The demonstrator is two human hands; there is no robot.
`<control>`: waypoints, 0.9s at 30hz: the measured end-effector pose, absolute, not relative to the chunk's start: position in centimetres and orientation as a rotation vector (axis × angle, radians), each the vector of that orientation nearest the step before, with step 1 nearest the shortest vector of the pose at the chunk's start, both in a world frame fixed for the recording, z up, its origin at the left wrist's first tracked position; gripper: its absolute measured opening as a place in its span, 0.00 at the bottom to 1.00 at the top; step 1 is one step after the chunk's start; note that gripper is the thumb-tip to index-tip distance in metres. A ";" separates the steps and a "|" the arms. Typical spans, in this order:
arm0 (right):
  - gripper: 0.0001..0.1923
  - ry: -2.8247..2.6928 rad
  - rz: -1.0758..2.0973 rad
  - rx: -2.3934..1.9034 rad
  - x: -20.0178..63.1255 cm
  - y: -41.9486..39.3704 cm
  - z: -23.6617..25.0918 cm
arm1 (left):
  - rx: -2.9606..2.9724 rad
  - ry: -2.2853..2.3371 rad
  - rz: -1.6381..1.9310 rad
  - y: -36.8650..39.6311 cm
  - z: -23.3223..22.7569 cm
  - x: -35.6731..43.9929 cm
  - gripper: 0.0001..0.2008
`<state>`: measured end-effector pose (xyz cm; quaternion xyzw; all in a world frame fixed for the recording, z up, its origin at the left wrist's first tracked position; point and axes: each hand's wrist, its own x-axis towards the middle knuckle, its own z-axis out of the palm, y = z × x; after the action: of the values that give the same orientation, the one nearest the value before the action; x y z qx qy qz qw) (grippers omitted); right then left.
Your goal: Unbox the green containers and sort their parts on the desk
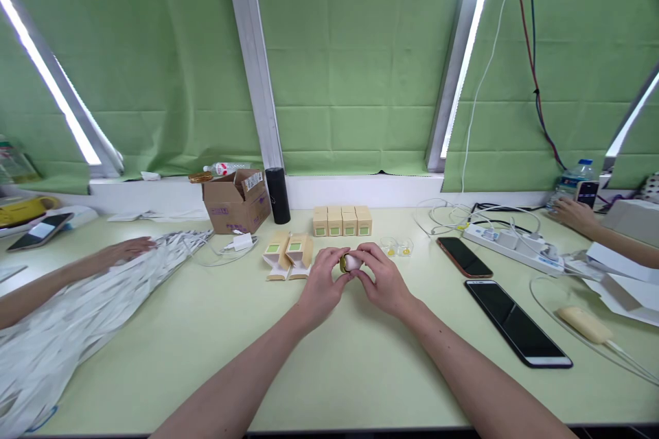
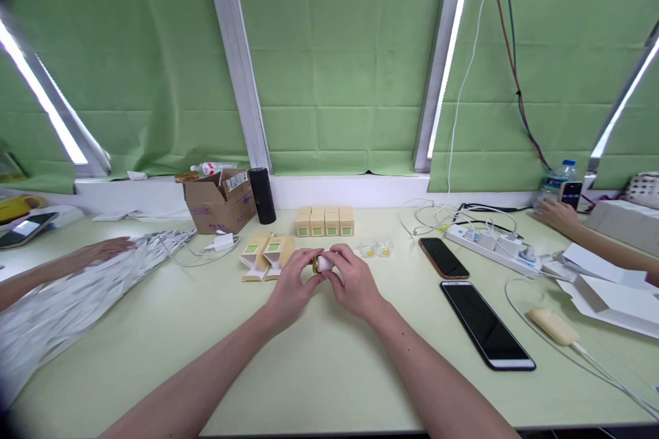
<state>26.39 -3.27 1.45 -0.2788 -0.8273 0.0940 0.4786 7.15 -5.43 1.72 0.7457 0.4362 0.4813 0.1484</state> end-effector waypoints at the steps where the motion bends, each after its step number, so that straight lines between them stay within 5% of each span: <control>1: 0.19 -2.010 0.244 -0.679 26.4 -3.3 1.4 | 2.157 1.245 1.386 -5.5 1.8 7.1 0.23; 17: 0.26 -2.038 0.260 -0.666 26.1 -3.8 1.5 | 2.190 1.258 1.489 -5.4 1.7 7.3 0.14; 27: 0.19 -2.037 0.204 -0.687 26.0 -3.4 1.0 | 2.204 1.268 1.512 -5.6 1.7 7.4 0.14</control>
<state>25.96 -3.38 1.03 -0.2804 -0.8319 0.0832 0.4716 7.41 -5.55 1.74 0.7419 0.4268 0.5090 0.0914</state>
